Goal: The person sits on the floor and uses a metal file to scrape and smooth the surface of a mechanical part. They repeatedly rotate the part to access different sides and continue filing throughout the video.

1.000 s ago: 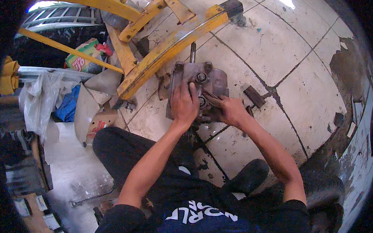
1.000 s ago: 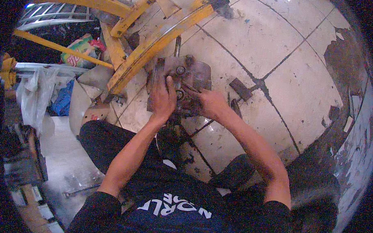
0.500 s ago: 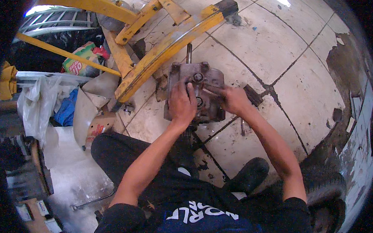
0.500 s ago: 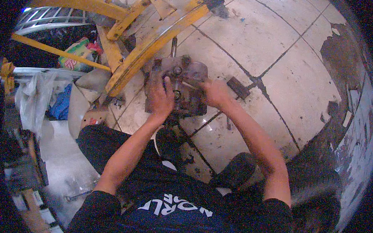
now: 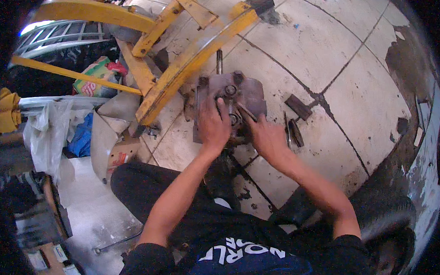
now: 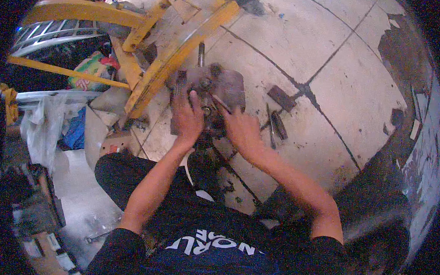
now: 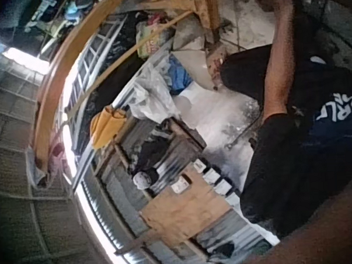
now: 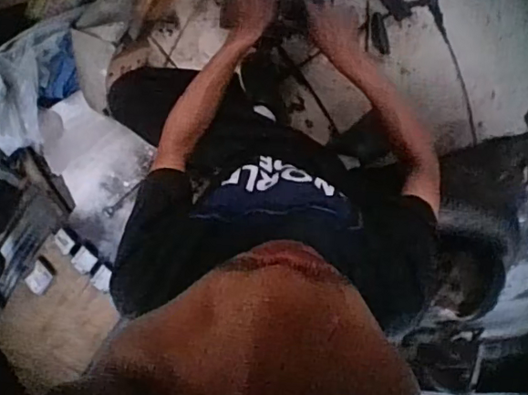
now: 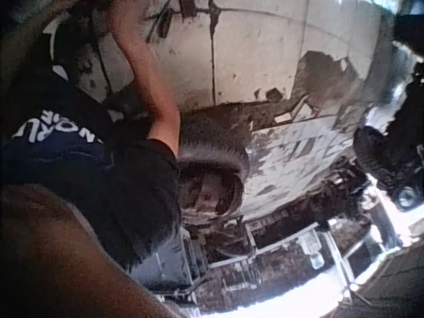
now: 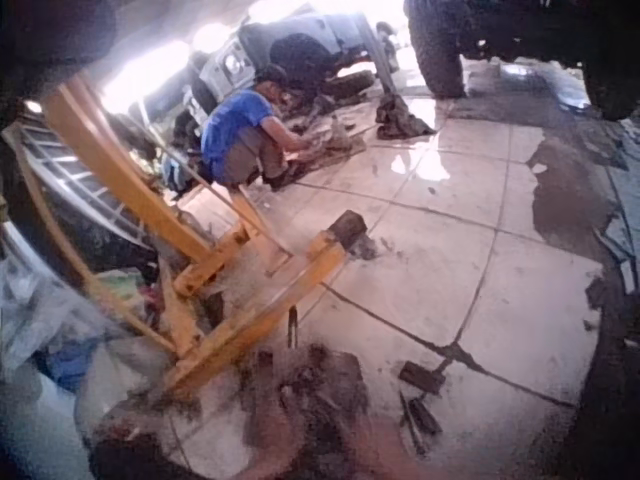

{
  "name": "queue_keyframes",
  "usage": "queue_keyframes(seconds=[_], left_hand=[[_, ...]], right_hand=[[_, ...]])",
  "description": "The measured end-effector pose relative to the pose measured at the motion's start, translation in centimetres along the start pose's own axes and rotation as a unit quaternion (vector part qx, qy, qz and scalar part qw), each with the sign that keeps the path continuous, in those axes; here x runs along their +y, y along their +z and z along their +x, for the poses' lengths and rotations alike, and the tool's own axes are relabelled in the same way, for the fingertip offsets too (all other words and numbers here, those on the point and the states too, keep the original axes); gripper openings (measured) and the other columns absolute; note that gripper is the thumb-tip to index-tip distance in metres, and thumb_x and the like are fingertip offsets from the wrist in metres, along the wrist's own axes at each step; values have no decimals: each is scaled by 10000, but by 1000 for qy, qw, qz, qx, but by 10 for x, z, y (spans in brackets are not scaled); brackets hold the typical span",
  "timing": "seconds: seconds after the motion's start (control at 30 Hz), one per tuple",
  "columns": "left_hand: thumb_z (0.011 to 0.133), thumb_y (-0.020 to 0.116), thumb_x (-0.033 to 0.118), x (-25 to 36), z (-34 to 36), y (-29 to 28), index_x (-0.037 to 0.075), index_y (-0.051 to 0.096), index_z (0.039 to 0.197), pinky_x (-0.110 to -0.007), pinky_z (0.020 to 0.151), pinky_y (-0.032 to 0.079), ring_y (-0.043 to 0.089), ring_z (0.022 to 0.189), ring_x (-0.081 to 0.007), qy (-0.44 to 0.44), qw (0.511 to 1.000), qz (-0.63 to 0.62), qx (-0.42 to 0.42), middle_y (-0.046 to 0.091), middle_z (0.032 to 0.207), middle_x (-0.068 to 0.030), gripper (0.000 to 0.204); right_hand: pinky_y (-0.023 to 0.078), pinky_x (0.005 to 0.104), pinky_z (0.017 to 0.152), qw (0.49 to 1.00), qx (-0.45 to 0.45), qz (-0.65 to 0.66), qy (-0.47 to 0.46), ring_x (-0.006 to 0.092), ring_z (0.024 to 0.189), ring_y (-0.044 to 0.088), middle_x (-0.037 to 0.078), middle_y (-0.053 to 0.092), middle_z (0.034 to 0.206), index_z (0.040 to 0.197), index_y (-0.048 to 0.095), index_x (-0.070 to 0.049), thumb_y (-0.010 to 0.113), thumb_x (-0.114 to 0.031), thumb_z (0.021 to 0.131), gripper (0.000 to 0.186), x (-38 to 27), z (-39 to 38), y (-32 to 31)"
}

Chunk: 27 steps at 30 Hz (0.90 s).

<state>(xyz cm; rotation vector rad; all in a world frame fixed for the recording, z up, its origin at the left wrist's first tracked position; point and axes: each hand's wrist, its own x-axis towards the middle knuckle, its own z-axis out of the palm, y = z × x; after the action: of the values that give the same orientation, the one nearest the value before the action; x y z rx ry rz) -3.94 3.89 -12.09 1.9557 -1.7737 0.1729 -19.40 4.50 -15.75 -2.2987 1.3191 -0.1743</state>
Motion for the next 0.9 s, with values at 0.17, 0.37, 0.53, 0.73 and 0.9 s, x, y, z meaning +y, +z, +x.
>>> queue_keyframes(seconds=[0.17, 0.37, 0.53, 0.73, 0.9], left_hand=[[1014, 418, 263, 3, 1, -3, -48, 538, 1184, -511, 889, 428, 557, 1013, -447, -7, 1000, -3, -14, 598, 1103, -273, 374], [1010, 424, 254, 2, 2, -1, -36, 548, 1165, -518, 861, 434, 556, 1006, -446, 16, 1000, -5, 8, 600, 1071, -276, 351], [1010, 427, 267, -1, 0, 2, -38, 547, 1167, -516, 858, 437, 558, 1008, -451, 10, 1000, -3, 1, 598, 1078, -281, 364], [1014, 419, 263, 0, 7, -7, -36, 545, 1184, -512, 878, 435, 563, 1015, -445, 37, 999, 10, 18, 605, 1079, -268, 367], [1020, 407, 272, -2, 7, -7, -32, 536, 1218, -500, 920, 424, 554, 1051, -442, 27, 999, -26, -5, 604, 1116, -261, 385]], right_hand=[[535, 432, 530, 999, -13, -31, 23, 323, 662, 677, 191, 623, 954, 1471, 366, -149, 548, -115, 861, 638, -17, -5, 4], [539, 436, 551, 1000, 9, -9, 1, 317, 673, 681, 181, 621, 946, 1471, 366, -170, 546, -134, 877, 622, -8, -1, 8], [545, 429, 570, 997, 45, -37, -53, 327, 668, 675, 191, 608, 955, 1556, 173, -257, 560, -108, 869, 802, 11, 7, 4], [546, 435, 585, 995, -15, -65, -69, 327, 694, 676, 175, 609, 983, 1547, 191, -327, 569, -89, 855, 824, 11, -1, -14], [546, 423, 598, 992, 20, -53, -115, 293, 708, 681, 140, 615, 953, 1467, 394, -306, 535, -134, 890, 618, 21, 1, -18]])
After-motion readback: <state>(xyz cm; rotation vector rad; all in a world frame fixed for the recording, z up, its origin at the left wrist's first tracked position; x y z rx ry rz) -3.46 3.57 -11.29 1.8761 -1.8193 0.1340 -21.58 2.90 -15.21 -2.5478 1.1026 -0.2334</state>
